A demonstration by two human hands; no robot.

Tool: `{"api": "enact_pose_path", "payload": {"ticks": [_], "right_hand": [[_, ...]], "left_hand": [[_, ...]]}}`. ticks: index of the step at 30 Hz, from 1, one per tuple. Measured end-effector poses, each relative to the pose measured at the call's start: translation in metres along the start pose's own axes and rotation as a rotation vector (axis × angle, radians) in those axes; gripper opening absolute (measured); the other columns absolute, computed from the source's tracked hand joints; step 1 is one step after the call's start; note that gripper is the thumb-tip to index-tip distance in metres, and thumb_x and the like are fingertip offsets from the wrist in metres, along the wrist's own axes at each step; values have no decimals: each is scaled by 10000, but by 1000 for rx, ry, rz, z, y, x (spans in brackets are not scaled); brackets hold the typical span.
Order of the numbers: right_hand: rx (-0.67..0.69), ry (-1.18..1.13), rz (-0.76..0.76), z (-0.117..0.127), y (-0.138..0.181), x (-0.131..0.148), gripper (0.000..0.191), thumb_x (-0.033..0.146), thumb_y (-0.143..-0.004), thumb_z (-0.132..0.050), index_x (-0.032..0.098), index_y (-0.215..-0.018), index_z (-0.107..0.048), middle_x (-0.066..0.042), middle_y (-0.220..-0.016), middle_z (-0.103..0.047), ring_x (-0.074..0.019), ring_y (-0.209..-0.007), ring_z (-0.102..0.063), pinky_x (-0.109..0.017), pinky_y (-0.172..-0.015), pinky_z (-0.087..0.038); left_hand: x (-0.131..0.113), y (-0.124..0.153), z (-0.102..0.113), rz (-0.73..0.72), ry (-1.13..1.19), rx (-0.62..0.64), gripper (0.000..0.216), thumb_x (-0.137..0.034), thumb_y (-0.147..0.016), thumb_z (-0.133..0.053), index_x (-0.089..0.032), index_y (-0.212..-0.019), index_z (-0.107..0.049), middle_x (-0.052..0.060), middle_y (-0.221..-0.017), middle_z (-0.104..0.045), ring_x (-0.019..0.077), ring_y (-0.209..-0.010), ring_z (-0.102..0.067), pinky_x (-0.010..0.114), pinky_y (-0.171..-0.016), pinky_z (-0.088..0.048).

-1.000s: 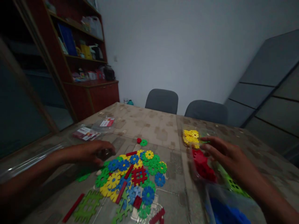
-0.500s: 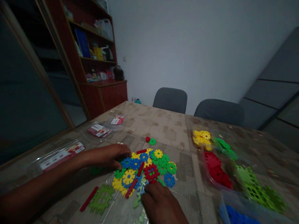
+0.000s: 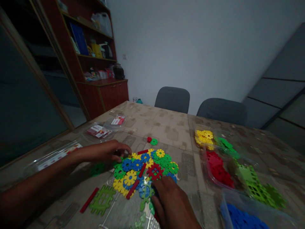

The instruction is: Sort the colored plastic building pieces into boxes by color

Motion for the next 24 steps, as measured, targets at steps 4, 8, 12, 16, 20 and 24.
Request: {"api": "enact_pose_path", "payload": {"ticks": [4,8,12,16,20,24], "right_hand": [[135,19,-8,-12,-3,14,449,98,-850,-645,211,-1285,-661,-137,-1307,-660,-298,-1178,-627,-419,-1026,-504],[175,-29,34,-5,-3,18,259,112,-890,-612,222,-1104,-708,-92,-1212,-701,-250,-1121,-644,-354,-992,-508],[77,63,-135,15,-3,-9,225,206,-997,-481,224,-1044,-701,-103,-1100,-709,-248,-996,-670,-368,-888,-529],[-18,181,-314,29,-3,-41,291,256,-1030,-422,199,-1113,-694,-144,-1165,-684,-282,-1043,-663,-398,-893,-527],[-59,276,-370,29,-8,-54,354,147,-1001,-430,164,-1277,-650,-166,-1327,-642,-289,-1181,-622,-375,-949,-511],[-24,336,-429,25,-13,-60,355,161,-991,-509,139,-1322,-634,-172,-1353,-627,-322,-1237,-577,-408,-1007,-485]], "left_hand": [[4,5,6,21,-25,19,312,-68,-818,-626,-196,-1094,-694,-1,-963,-717,172,-863,-643,239,-772,-457],[5,7,4,47,-41,45,297,-72,-792,-656,-193,-1058,-710,-24,-883,-698,163,-799,-635,216,-716,-454],[5,2,-3,51,-56,46,462,-33,-755,-665,-222,-1176,-685,-20,-1011,-714,177,-910,-655,221,-792,-468],[10,-2,-9,94,-82,42,547,-26,-703,-707,-217,-1213,-660,13,-1124,-712,215,-1011,-658,257,-863,-483],[10,-3,-9,117,-99,23,474,-43,-698,-708,-188,-1147,-662,41,-1113,-686,223,-1003,-645,271,-857,-484],[10,-3,-5,124,-114,3,381,-80,-672,-717,-189,-1029,-641,27,-1047,-650,218,-945,-620,264,-795,-466]]}}
Point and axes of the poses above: each hand's wrist, its own y-axis away from the middle knuckle, its own z-axis out of the back of the hand, x = y × z, the point moved 8 cm from there along -y, towards the middle knuckle
